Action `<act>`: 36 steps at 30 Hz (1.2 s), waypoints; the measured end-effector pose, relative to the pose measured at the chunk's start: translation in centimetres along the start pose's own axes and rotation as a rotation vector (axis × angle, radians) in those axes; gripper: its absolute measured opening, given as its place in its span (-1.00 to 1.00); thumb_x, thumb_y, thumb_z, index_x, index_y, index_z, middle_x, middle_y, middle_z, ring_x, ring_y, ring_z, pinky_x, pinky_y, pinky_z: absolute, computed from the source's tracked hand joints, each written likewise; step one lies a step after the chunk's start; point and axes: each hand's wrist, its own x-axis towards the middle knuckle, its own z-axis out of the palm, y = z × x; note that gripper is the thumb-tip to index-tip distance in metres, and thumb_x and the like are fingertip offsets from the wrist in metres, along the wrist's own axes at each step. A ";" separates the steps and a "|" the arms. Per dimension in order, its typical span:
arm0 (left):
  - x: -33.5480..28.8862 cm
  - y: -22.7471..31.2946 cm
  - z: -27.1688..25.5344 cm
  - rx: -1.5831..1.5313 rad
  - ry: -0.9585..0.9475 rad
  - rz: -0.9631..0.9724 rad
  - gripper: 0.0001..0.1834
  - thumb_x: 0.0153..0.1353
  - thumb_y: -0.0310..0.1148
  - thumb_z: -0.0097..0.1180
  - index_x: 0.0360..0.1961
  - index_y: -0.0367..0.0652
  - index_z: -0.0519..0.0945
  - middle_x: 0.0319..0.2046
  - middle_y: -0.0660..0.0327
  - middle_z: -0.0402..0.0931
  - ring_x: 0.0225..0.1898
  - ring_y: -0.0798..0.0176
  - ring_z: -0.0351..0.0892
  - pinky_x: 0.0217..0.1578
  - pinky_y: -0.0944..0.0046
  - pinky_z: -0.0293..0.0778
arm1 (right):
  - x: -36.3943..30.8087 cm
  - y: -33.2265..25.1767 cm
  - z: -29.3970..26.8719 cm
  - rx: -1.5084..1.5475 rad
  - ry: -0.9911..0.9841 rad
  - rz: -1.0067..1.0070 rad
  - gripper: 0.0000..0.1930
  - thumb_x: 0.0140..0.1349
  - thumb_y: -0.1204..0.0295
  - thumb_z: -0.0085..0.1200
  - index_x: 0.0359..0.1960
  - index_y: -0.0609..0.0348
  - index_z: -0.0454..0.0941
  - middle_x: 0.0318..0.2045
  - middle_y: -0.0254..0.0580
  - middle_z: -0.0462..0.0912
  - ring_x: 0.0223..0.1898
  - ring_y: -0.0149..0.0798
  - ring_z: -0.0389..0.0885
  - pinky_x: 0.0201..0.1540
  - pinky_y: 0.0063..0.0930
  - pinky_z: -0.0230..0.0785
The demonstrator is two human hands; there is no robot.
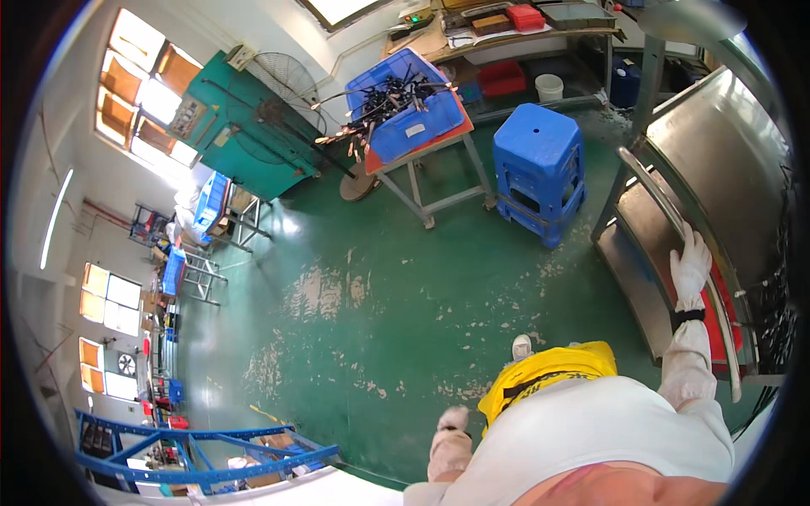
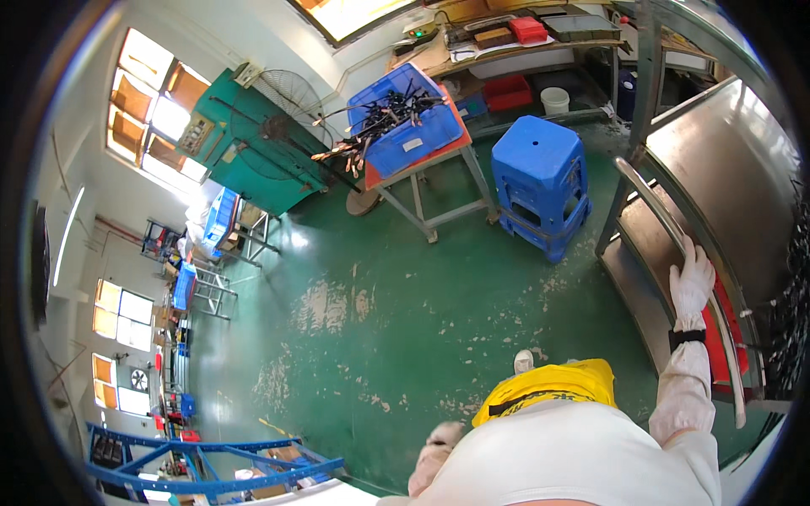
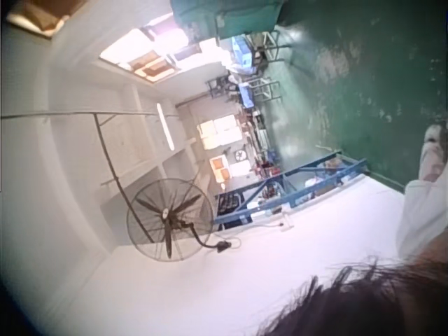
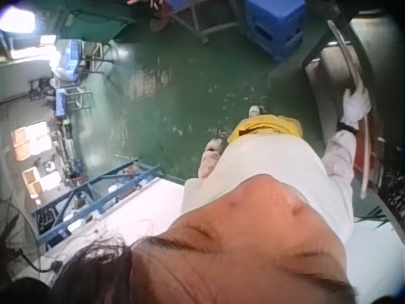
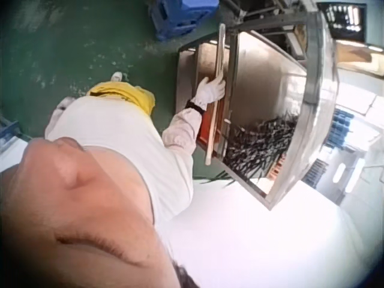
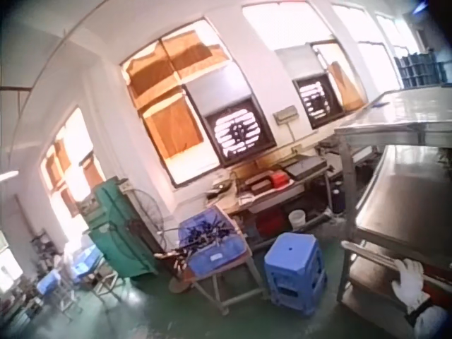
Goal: Tinning the ends of large industrial cables by dipping them into a solder bath station.
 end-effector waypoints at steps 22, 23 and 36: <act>22.5 9.3 -29.3 -0.551 0.169 0.349 -0.53 0.13 -0.05 0.00 -0.06 -0.15 0.54 -0.15 0.02 0.56 -0.06 0.04 0.53 -0.04 0.14 0.40 | 8.1 -14.5 0.4 0.168 0.068 -0.116 -0.31 -0.16 0.44 0.22 0.13 0.15 0.29 0.03 0.06 0.36 0.05 0.13 0.30 0.16 -0.03 0.14; 21.5 9.9 -29.4 -0.577 0.106 0.295 -0.54 0.13 -0.06 0.01 -0.08 -0.18 0.54 -0.21 0.04 0.58 -0.16 0.08 0.56 -0.12 0.16 0.43 | 8.4 -14.6 0.3 0.165 0.067 -0.112 -0.31 -0.16 0.44 0.22 0.13 0.15 0.29 0.03 0.06 0.36 0.05 0.13 0.30 0.16 -0.03 0.14; 12.4 25.1 -46.1 -0.484 0.693 0.875 -0.67 0.21 -0.18 -0.07 -0.08 -0.13 0.46 -0.08 0.06 0.46 -0.02 -0.03 0.43 -0.04 0.11 0.38 | 14.9 -23.4 3.7 0.692 -0.162 -0.414 -0.54 -0.10 0.48 0.18 -0.07 0.16 0.42 -0.02 0.00 0.43 0.02 0.06 0.38 0.08 -0.16 0.24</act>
